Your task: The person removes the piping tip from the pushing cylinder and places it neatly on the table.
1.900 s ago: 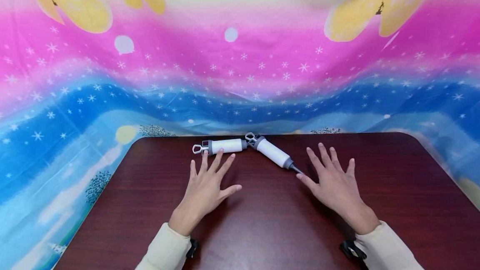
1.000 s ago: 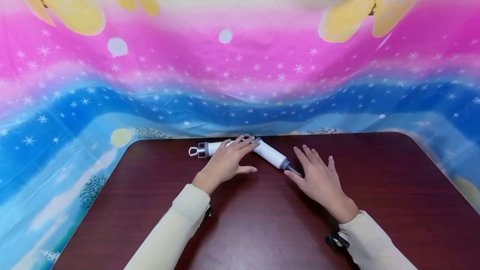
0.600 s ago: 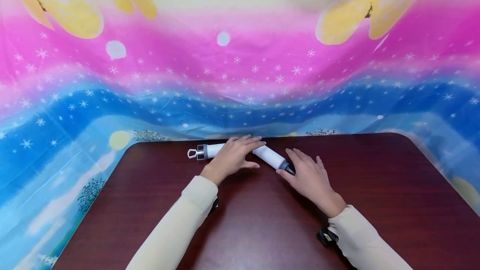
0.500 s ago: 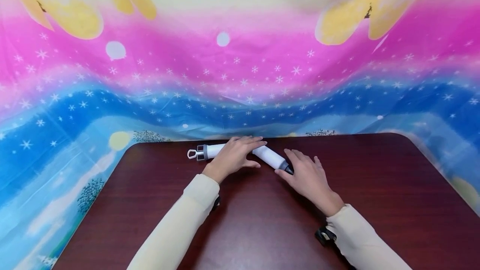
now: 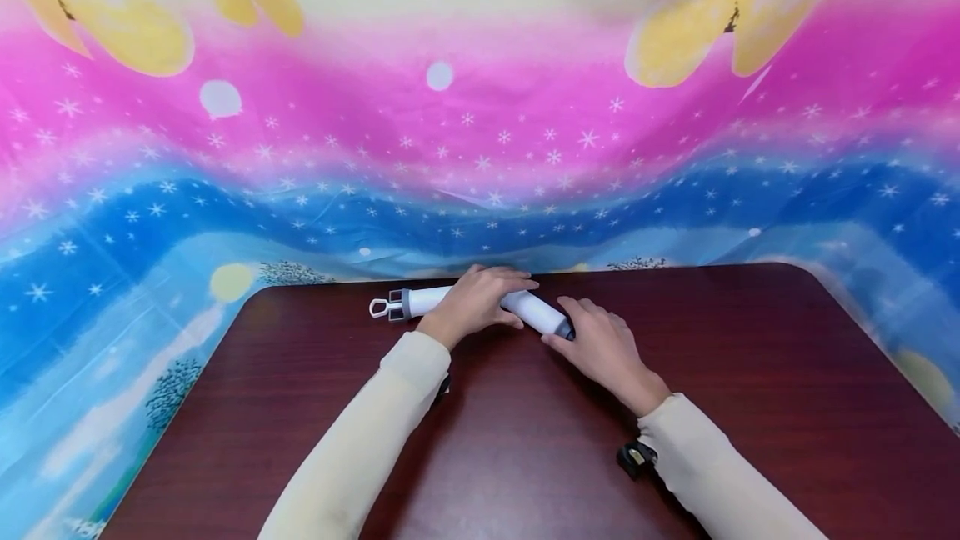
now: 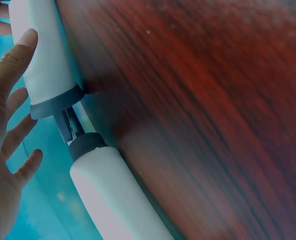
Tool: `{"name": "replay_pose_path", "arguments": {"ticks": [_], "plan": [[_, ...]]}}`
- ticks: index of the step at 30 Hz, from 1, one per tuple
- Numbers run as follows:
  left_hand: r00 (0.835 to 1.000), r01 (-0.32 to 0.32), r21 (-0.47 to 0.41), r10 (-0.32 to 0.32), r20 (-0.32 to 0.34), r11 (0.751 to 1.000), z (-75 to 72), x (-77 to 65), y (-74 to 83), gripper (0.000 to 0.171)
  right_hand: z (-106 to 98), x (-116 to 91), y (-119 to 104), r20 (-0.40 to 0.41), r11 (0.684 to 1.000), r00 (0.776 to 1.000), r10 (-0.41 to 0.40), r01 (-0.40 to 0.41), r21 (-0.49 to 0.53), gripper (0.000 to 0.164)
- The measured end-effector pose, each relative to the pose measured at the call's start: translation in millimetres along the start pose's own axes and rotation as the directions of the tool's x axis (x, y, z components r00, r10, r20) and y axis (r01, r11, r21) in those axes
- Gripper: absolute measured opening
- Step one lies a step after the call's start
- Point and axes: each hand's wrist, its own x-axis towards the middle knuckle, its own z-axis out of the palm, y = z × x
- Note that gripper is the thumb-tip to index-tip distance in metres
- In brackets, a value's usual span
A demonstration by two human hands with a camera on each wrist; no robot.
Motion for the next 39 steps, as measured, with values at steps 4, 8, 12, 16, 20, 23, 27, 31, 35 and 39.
{"name": "replay_pose_path", "arguments": {"ticks": [4, 8, 12, 16, 20, 23, 27, 31, 35, 39], "plan": [[1.0, 0.006, 0.006, -0.006, 0.007, 1.0, 2.4, 4.8, -0.6, 0.067, 3.1, 4.8, 0.2, 0.009, 1.0, 1.0, -0.011, 0.011, 0.017, 0.063], [1.0, 0.018, -0.006, -0.018, 0.019, 1.0, 5.3, 8.5, -1.1, 0.065, 5.9, 8.2, 0.3, 0.012, 0.999, 1.0, -0.022, 0.022, 0.035, 0.057], [0.999, 0.038, -0.009, -0.038, 0.036, 0.999, 7.4, 11.1, -0.7, 0.063, 7.0, 10.4, -0.3, 0.017, 0.999, 1.0, -0.013, 0.012, 0.05, 0.056], [0.998, 0.05, -0.004, -0.05, 0.043, 0.999, 7.7, 13.4, 0.4, 0.058, 7.1, 12.3, -0.5, 0.019, 0.998, 1.0, -0.005, 0.004, 0.065, 0.054], [0.998, 0.043, -0.006, -0.043, 0.042, 0.999, 7.4, 15.8, 1.4, 0.054, 7.1, 13.0, -0.2, 0.017, 0.995, 1.0, 0.002, -0.004, 0.098, 0.051], [0.998, 0.042, -0.001, -0.042, 0.048, 0.999, 7.3, 17.3, 1.9, 0.052, 7.4, 13.4, -0.2, 0.027, 0.991, 1.0, 0.013, -0.017, 0.134, 0.049], [0.997, 0.044, 0.012, -0.045, 0.063, 0.999, 8.2, 18.6, 2.6, 0.052, 8.1, 14.2, 0.5, 0.047, 0.983, 0.998, 0.029, -0.037, 0.179, 0.047], [0.996, 0.043, 0.01, -0.044, 0.074, 0.999, 8.6, 19.2, 3.9, 0.052, 8.8, 14.3, 1.6, 0.051, 0.977, 0.998, 0.036, -0.046, 0.208, 0.046], [0.997, 0.046, 0.007, -0.046, 0.069, 0.999, 8.4, 19.5, 4.9, 0.051, 8.9, 13.6, 3.0, 0.034, 0.975, 0.999, 0.031, -0.037, 0.217, 0.046], [0.998, 0.04, 0.011, -0.04, 0.052, 0.999, 7.7, 20.3, 6.5, 0.05, 7.5, 12.3, 5.3, 0.013, 0.976, 0.999, 0.032, -0.034, 0.217, 0.046]]}}
